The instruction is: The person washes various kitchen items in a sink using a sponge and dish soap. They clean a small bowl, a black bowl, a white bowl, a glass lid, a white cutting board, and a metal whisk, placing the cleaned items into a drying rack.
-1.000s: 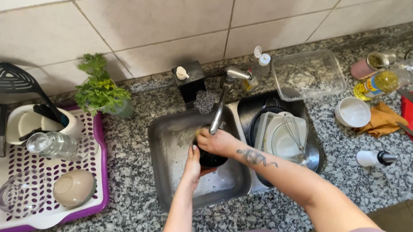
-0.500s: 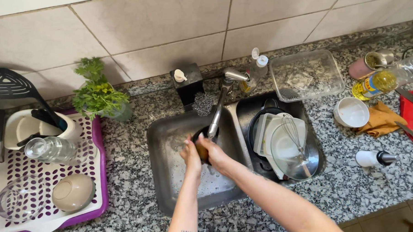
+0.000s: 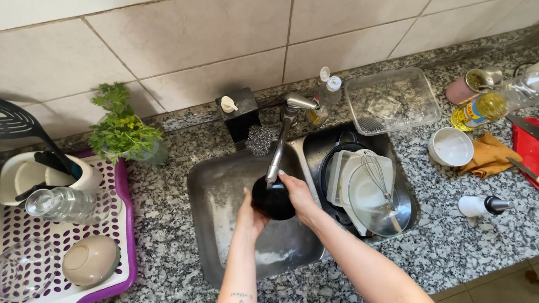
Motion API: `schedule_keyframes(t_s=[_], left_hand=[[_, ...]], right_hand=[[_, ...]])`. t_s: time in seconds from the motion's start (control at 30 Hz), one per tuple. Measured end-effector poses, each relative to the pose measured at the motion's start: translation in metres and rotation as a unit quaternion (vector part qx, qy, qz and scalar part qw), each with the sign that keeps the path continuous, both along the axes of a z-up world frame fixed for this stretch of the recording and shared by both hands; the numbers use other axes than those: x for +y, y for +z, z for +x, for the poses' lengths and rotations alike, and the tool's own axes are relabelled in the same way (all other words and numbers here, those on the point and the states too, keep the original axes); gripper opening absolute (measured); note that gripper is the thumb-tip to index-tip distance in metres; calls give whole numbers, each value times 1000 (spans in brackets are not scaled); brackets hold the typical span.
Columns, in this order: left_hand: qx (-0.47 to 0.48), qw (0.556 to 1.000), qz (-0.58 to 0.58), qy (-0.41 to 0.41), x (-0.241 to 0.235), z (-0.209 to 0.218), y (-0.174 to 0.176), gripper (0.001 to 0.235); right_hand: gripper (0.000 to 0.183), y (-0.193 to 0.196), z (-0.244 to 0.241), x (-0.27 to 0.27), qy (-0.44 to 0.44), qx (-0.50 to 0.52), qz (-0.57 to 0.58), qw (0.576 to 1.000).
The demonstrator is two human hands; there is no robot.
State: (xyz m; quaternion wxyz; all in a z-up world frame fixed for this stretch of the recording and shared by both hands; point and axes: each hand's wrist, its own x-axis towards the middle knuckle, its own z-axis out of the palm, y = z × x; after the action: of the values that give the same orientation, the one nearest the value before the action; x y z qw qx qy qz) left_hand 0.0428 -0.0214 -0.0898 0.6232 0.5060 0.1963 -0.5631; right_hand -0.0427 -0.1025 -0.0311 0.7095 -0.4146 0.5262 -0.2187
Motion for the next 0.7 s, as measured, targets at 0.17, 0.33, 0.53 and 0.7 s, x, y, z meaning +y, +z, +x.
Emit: schedule_keyframes(t_s=[0.17, 0.33, 0.53, 0.7], left_hand=[[18, 984, -55, 170, 19, 12, -21, 18], [-147, 987, -3, 65, 25, 15, -94, 25], [-224, 973, -55, -20, 23, -31, -47, 26], [-289, 954, -72, -36, 54, -22, 20, 28]], right_hand=[[48, -40, -19, -30, 99, 269, -280, 916], [25, -8, -5, 6, 128, 102, -444, 881], [25, -23, 21, -5, 294, 142, -510, 796], [37, -103, 32, -39, 220, 104, -244, 939]])
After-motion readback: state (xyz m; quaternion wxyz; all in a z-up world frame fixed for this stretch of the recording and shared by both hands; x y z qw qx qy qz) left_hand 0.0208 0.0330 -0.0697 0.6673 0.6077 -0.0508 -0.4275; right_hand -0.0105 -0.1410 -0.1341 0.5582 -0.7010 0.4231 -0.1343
